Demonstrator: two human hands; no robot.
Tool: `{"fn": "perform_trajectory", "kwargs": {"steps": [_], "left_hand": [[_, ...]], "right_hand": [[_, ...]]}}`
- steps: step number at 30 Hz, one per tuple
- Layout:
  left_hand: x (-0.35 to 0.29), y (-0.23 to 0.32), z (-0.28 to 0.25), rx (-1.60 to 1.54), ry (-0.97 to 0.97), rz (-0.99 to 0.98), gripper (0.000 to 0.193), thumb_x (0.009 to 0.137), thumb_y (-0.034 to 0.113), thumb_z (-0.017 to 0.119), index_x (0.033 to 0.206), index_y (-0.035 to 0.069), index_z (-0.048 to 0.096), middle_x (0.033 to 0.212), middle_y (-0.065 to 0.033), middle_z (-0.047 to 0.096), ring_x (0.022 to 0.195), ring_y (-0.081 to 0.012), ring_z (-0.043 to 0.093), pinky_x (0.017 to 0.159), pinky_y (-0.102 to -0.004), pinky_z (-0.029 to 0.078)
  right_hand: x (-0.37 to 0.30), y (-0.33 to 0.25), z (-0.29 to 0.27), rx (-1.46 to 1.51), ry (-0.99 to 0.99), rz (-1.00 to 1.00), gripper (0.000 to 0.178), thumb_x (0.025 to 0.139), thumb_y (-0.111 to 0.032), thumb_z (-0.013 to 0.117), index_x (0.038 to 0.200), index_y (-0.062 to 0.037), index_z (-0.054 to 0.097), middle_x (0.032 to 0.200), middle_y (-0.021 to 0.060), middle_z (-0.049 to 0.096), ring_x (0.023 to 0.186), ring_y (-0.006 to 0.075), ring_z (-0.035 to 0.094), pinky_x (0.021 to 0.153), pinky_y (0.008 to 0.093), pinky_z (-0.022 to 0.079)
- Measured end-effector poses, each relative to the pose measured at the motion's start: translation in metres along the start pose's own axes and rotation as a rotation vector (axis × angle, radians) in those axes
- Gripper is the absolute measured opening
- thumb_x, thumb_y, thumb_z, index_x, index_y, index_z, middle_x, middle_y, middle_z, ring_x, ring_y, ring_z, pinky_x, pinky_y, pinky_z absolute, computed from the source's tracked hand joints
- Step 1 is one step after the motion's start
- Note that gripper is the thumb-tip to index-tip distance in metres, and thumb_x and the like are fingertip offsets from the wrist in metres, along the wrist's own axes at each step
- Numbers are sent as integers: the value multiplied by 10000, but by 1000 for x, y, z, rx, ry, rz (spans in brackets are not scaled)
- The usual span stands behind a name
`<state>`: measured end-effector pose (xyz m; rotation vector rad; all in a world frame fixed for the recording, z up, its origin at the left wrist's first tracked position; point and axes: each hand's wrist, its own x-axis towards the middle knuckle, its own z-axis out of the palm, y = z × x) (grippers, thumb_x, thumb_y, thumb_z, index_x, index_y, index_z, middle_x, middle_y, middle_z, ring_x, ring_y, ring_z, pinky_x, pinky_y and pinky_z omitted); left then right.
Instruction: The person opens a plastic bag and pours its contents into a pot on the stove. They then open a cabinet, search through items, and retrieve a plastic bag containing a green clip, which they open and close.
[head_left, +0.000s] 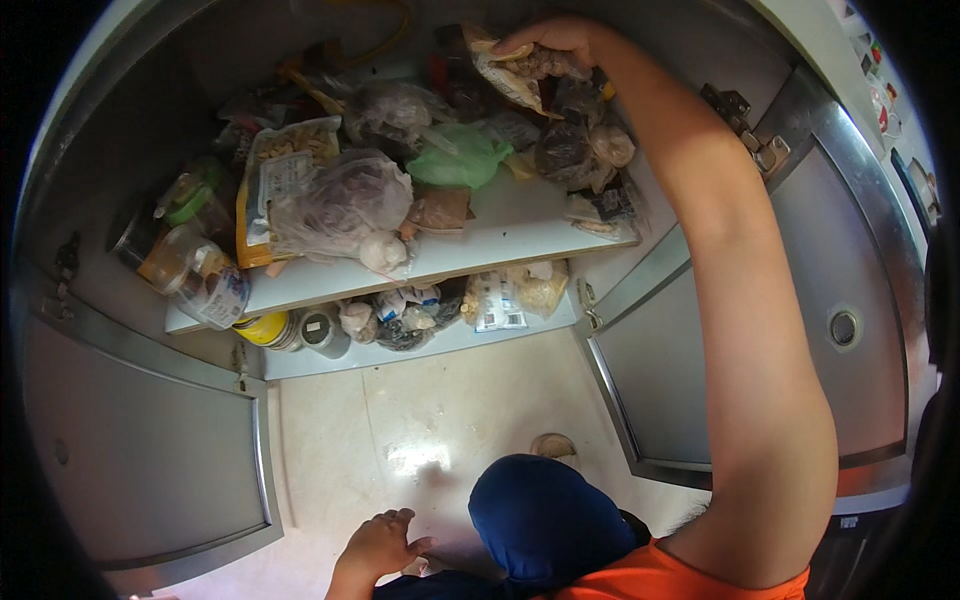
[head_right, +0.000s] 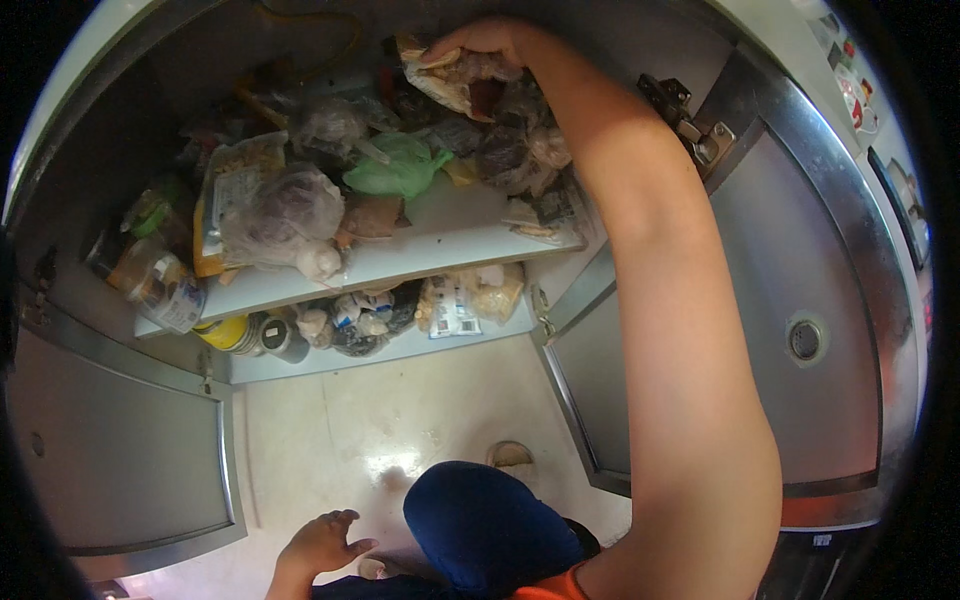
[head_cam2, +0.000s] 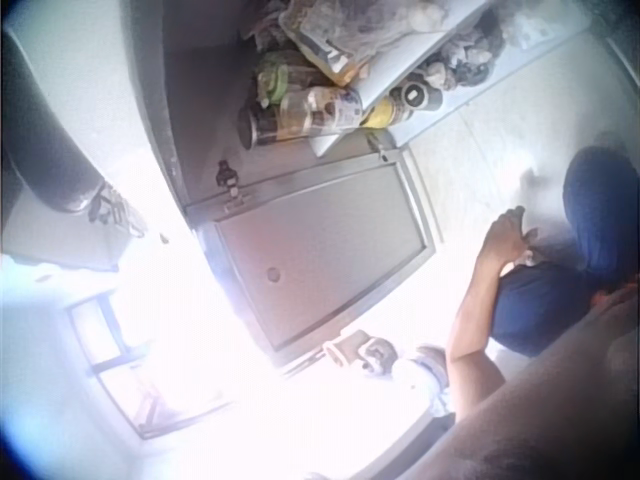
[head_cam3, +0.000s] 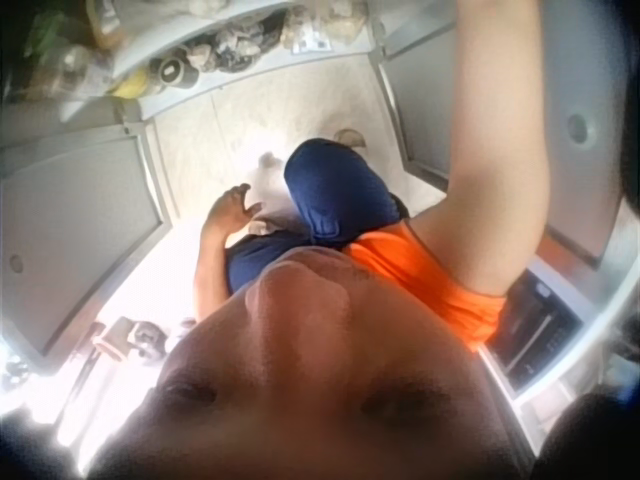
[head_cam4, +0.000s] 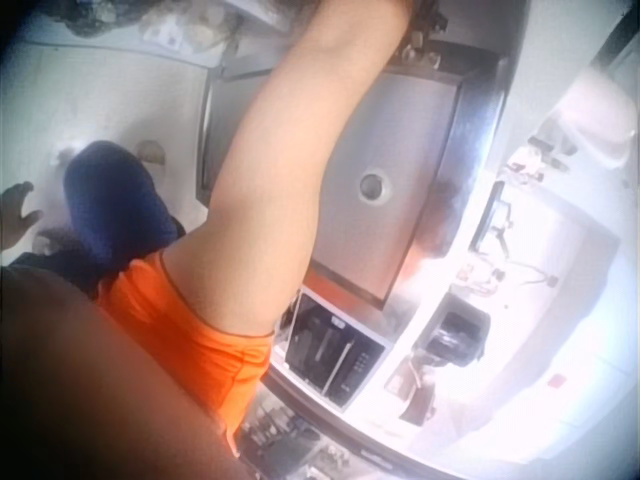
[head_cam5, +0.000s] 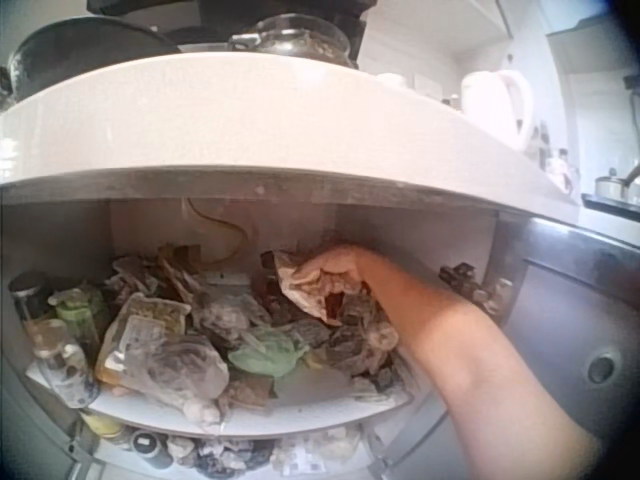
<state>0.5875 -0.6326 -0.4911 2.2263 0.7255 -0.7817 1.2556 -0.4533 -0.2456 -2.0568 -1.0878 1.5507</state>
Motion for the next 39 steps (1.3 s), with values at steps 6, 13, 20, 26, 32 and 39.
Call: {"fn": "perform_trajectory", "kwargs": {"steps": [6,13,20,26,32,39], "left_hand": [[4,-3,1,-20,22,24,742,873,598,622,1248,-41,589,1134,-262,669,1072,-412,646,909,-447,531],[0,-5,1,-26,48,49,751,864,608,630,1225,-49,600,1086,-280,675,1028,-415,665,871,-444,545],[-5,-2,-1,-38,76,38,754,849,609,643,1218,-47,604,1071,-278,677,1010,-420,667,873,-441,542],[-9,1,-1,-30,55,7,735,851,593,659,1233,-33,605,1139,-266,661,1082,-428,629,929,-453,511],[-13,8,-3,-58,4,-7,651,893,446,656,1336,-14,530,1312,-264,577,1239,-408,531,1051,-452,431],[-12,5,1,-60,16,-17,679,895,482,646,1344,-14,528,1327,-263,570,1257,-406,521,1064,-449,420]], "right_hand": [[10,-13,37,78,497,-261,477,850,-503,746,1030,-63,705,898,99,676,812,212,620,715,403,522],[-32,2,79,-879,587,320,716,711,-511,817,1234,-44,670,1199,118,684,1021,305,659,861,431,519],[-10,40,96,-1439,290,390,851,596,-343,907,1340,-75,593,1282,166,641,1110,303,638,817,389,560],[1,-4,123,-1367,817,104,211,733,-219,739,911,-110,769,998,92,729,894,256,691,731,471,545],[46,-1,202,-1087,1460,-308,414,842,-150,617,1245,-60,636,1264,216,610,1181,392,567,939,479,487],[59,11,210,-919,1240,-517,351,827,-139,605,1167,-61,638,1160,186,661,1156,354,596,910,477,499]]}}
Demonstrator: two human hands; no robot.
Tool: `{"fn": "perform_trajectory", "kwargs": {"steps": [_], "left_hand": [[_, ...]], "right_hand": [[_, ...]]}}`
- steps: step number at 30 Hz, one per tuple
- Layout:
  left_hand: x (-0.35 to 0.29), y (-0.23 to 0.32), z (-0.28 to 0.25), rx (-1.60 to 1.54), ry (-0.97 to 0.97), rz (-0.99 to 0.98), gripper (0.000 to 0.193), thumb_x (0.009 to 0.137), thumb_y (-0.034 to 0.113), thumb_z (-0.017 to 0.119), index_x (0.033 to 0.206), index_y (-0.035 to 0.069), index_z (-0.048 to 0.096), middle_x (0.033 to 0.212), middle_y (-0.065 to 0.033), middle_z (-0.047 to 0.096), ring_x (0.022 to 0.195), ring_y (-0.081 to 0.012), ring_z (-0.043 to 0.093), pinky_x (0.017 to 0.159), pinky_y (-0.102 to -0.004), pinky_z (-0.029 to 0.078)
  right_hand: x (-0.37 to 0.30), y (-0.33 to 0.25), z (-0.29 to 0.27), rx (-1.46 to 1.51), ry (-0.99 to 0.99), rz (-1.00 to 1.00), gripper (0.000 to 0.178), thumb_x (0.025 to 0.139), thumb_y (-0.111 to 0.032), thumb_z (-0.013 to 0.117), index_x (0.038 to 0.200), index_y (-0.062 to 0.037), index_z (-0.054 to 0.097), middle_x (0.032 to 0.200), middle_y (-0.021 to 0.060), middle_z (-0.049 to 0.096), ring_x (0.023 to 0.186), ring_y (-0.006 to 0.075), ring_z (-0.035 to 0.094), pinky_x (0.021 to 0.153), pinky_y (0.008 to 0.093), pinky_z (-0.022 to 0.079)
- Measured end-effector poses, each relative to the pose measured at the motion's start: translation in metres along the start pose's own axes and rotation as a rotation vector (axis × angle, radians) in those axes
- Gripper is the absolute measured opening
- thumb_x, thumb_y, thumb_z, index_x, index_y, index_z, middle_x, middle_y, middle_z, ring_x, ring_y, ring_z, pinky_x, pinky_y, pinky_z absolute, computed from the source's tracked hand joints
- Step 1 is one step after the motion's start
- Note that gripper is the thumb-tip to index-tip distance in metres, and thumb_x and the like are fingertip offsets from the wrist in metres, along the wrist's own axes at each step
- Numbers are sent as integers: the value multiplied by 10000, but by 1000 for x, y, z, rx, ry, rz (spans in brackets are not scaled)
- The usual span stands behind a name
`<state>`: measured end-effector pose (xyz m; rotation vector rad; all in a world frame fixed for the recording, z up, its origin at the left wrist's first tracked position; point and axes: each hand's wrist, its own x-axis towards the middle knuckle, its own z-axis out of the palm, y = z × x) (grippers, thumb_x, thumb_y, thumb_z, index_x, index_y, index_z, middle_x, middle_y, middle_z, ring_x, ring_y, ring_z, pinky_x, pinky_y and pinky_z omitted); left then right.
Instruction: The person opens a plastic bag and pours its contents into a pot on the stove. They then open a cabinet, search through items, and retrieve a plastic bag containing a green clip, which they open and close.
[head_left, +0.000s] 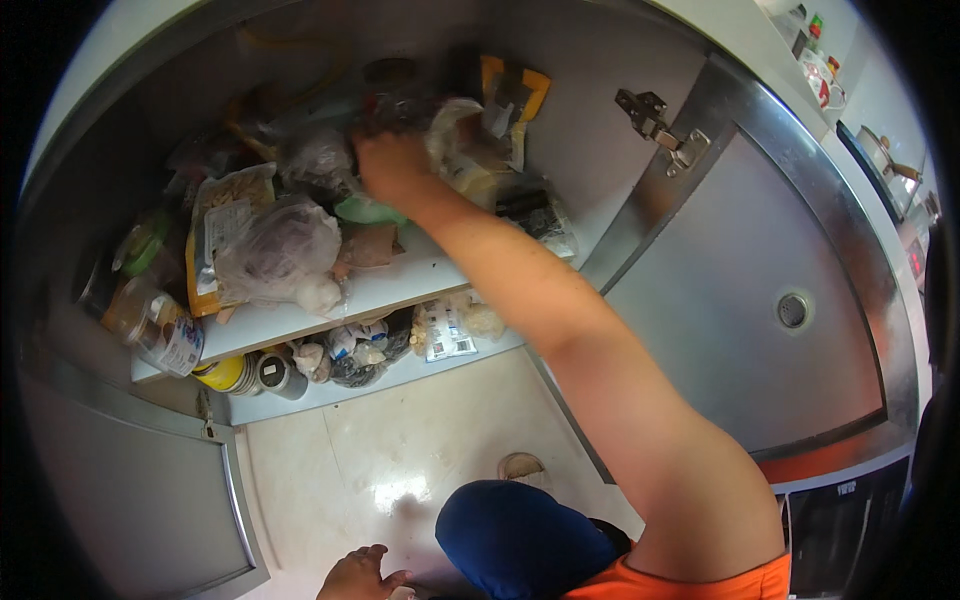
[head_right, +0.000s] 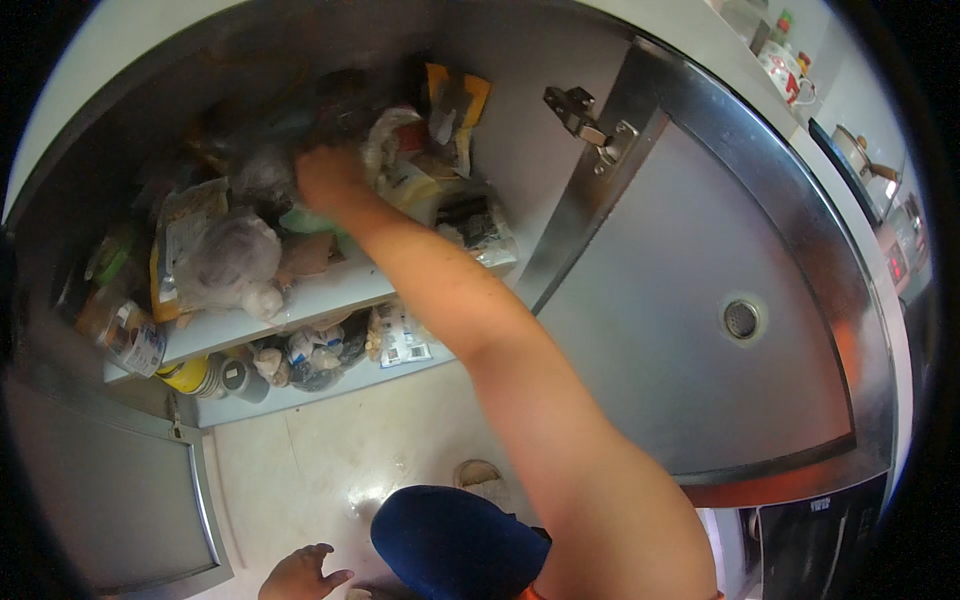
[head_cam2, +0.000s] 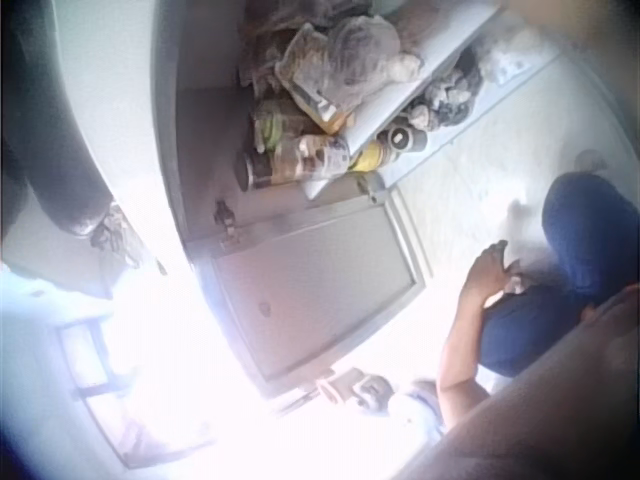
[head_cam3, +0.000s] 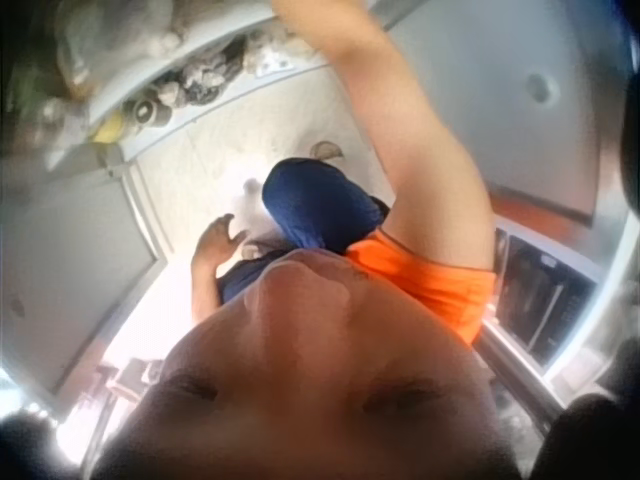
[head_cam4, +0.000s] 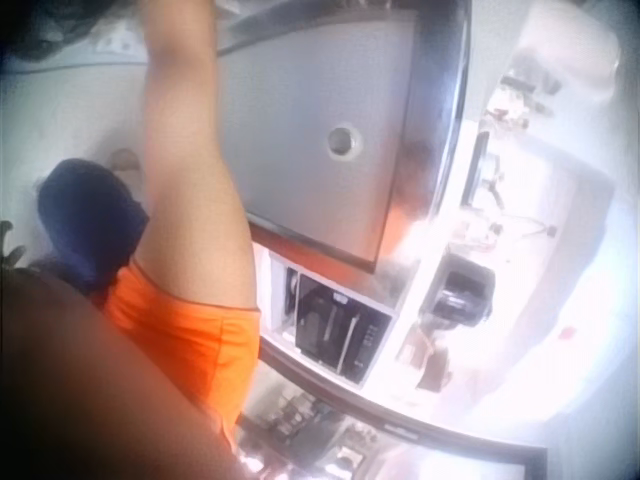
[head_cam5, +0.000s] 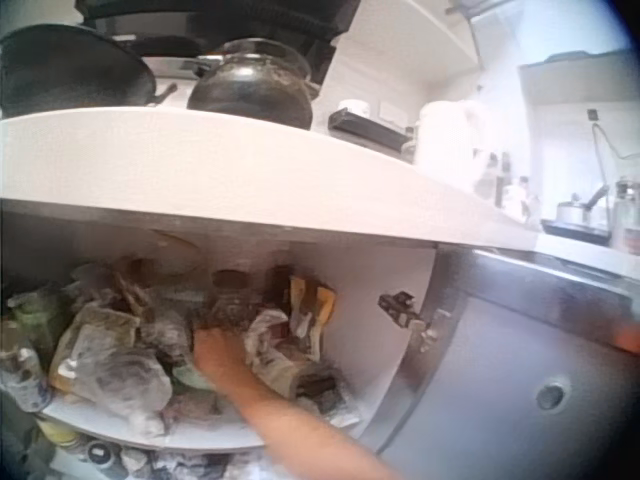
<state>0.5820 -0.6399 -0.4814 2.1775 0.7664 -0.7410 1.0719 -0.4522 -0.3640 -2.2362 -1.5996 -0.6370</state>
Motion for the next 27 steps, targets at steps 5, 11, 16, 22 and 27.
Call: {"fn": "perform_trajectory", "kwargs": {"steps": [5,11,16,22,27], "left_hand": [[12,2,1,12,1,66,697,901,517,626,1356,-2,527,1339,-260,565,1257,-400,526,1077,-457,408],[6,5,1,76,128,130,694,860,558,651,1201,-44,603,1082,-279,666,1002,-428,651,863,-465,531],[-8,6,-2,16,168,107,638,869,498,669,1189,-49,600,1063,-271,663,975,-427,650,852,-451,530],[-1,11,-14,41,99,112,630,898,472,645,1203,-74,576,1105,-266,654,1030,-395,642,914,-441,508],[-1,15,-19,10,45,67,629,898,462,650,1219,-73,566,1109,-267,653,1046,-391,637,915,-441,507]], "right_hand": [[-12,-21,0,24,53,-52,310,800,-154,626,1097,-68,652,1099,161,689,1169,351,592,878,479,514],[-5,8,-7,-243,-159,-139,294,793,-333,629,949,-138,783,1003,124,732,999,326,679,843,554,495],[8,90,-65,-336,-447,49,468,827,-429,665,1059,-28,737,1101,170,704,998,366,654,830,517,501],[44,73,-97,-159,-482,186,515,888,-479,621,1116,-27,714,1203,199,666,1103,346,627,878,456,500],[37,-37,-91,131,-352,-273,1151,694,-735,726,1523,-44,327,1470,255,451,1310,371,487,1056,424,422]]}}
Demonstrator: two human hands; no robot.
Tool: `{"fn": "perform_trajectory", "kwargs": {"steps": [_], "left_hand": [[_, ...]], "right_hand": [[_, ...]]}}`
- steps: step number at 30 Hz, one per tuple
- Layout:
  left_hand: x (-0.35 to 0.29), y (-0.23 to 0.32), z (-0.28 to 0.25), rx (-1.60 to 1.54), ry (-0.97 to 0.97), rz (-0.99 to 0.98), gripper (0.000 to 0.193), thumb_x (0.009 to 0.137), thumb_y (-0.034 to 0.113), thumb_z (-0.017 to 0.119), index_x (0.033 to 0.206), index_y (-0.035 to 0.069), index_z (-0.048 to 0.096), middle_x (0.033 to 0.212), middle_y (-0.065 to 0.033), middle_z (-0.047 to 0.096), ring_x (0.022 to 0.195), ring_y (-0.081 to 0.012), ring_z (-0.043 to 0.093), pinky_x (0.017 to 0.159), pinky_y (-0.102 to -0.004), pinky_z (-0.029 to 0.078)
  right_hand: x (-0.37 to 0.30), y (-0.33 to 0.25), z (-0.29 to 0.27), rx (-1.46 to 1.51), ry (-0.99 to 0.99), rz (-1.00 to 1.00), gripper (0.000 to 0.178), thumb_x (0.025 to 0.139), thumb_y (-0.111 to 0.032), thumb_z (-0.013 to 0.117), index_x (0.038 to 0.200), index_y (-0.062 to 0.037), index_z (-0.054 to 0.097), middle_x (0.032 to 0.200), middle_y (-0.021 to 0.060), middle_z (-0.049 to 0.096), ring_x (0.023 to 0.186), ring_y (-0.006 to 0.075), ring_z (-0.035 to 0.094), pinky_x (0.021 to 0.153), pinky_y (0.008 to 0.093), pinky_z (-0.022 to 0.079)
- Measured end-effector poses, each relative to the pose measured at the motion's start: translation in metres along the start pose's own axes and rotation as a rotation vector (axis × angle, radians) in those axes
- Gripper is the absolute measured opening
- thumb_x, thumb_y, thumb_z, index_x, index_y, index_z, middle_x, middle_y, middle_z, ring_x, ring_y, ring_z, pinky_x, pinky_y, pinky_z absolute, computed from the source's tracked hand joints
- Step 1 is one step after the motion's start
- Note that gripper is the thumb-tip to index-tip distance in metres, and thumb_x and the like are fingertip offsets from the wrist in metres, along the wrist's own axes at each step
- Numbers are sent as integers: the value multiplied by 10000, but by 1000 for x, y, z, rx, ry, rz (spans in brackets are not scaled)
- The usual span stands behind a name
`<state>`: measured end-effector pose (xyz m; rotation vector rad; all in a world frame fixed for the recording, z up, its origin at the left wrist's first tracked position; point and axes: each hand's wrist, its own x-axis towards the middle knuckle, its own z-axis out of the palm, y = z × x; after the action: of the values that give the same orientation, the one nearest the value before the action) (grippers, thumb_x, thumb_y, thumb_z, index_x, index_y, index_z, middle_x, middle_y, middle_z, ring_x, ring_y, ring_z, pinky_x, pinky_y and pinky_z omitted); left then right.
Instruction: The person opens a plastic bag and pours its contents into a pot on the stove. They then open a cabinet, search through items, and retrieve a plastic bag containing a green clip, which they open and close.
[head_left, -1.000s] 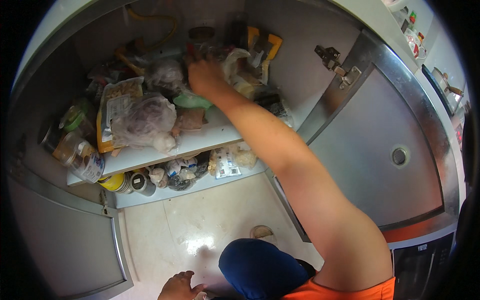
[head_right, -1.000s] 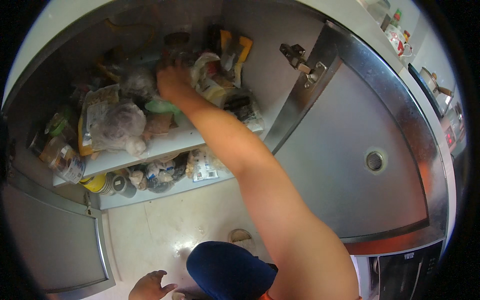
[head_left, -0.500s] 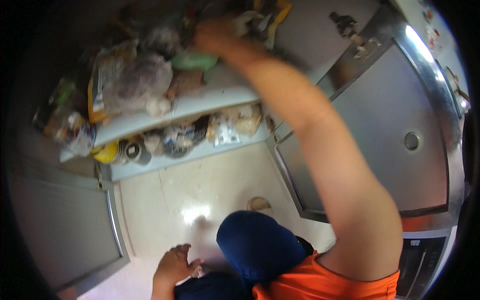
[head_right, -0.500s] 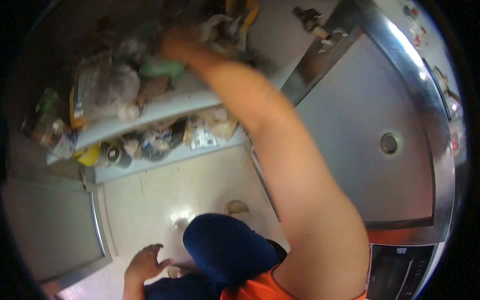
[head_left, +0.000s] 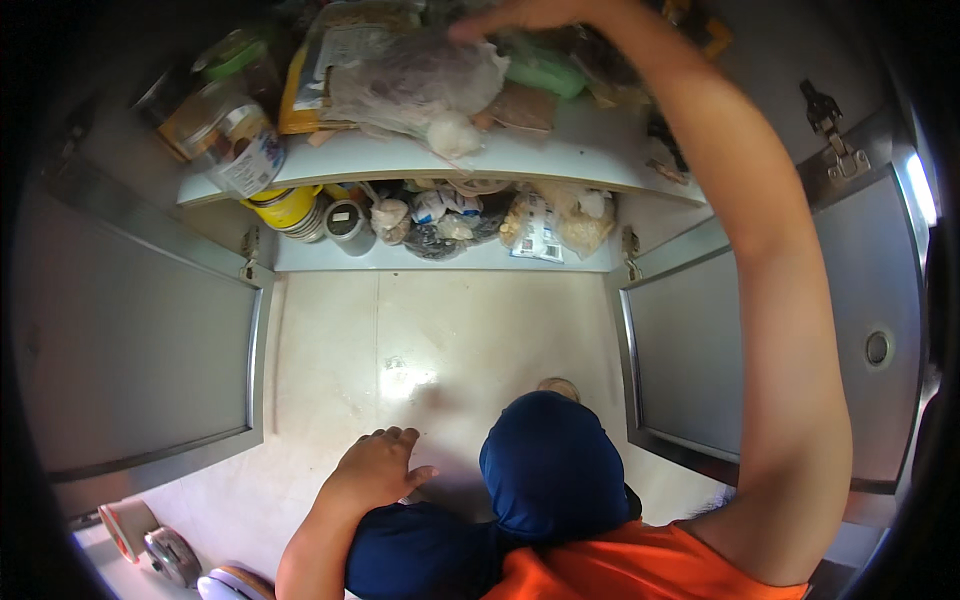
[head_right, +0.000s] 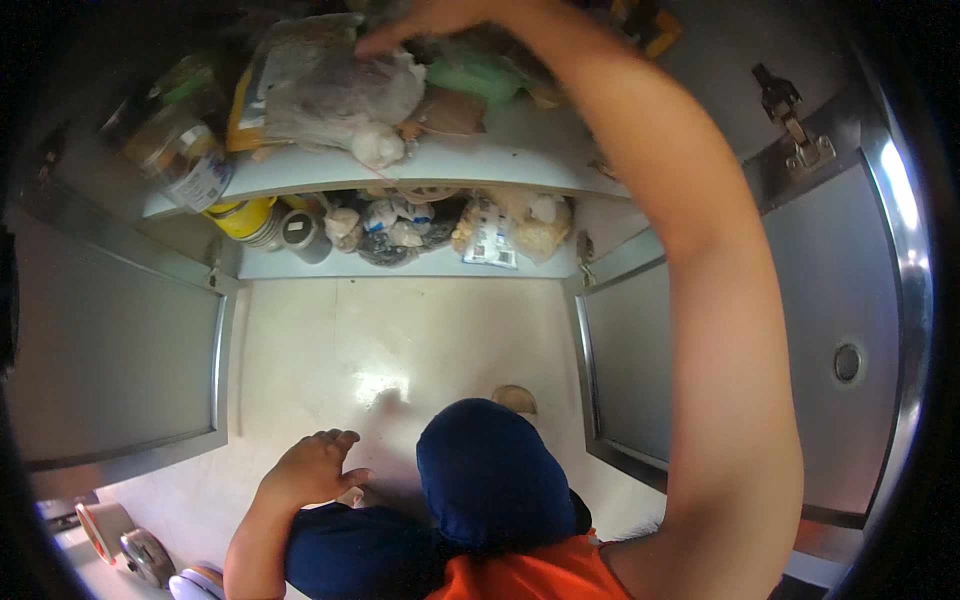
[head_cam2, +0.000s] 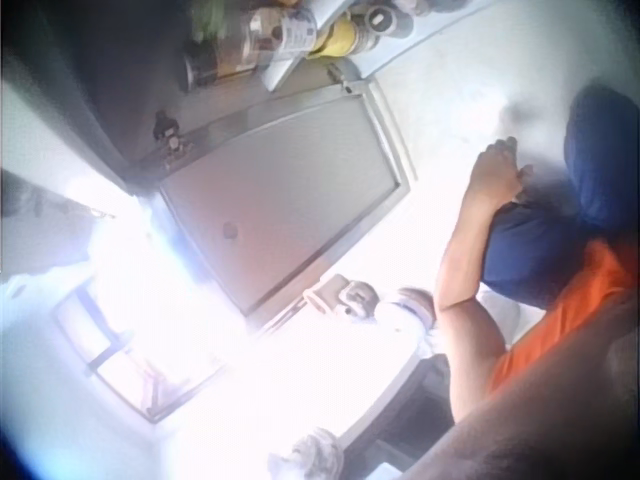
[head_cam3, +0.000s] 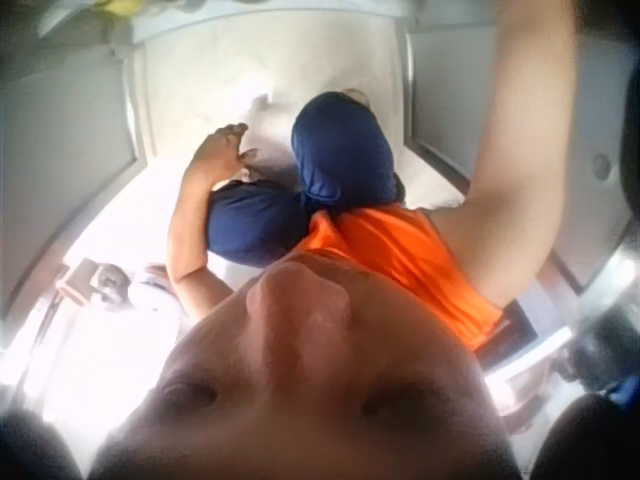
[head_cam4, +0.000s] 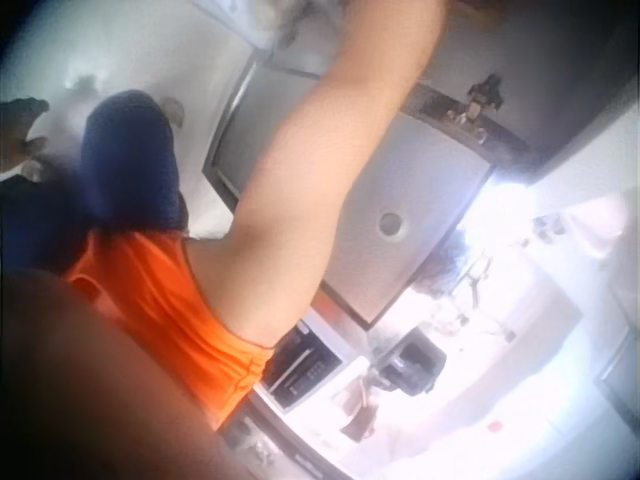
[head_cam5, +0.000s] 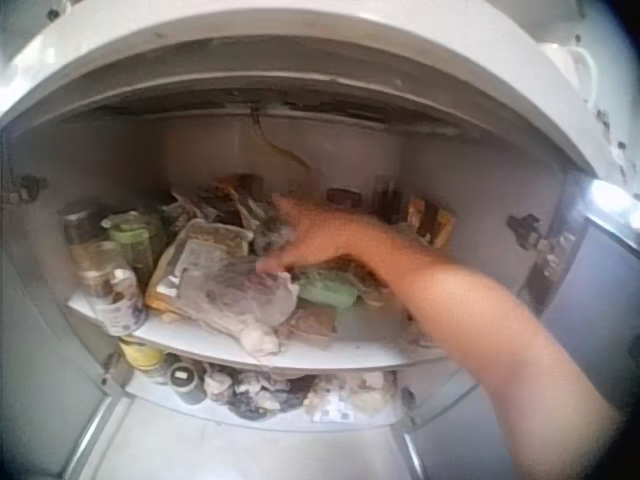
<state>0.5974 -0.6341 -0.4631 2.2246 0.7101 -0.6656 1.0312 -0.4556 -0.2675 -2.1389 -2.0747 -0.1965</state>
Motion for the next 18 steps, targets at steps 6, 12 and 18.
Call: {"fn": "perform_trajectory", "kwargs": {"steps": [6,12,18], "left_hand": [[-12,-2,4,-34,6,-56,684,877,513,652,1287,-25,553,1205,-254,633,1108,-411,612,956,-447,493],[-15,-4,2,-28,-24,-81,676,880,507,649,1297,-15,548,1213,-245,629,1108,-408,611,955,-449,492],[-22,-6,1,-17,49,5,586,898,452,637,1203,-45,576,1106,-232,654,1045,-384,625,912,-438,503]], "right_hand": [[13,-75,30,-79,-294,-63,1017,647,-620,816,1437,-66,494,1372,227,559,1232,354,557,1011,431,458],[35,-4,24,330,-312,69,491,759,-434,795,1019,-20,742,999,164,710,886,277,661,782,436,506],[11,123,-3,849,-75,399,353,859,-386,696,1079,-113,731,1025,97,721,970,264,670,852,467,506]]}}
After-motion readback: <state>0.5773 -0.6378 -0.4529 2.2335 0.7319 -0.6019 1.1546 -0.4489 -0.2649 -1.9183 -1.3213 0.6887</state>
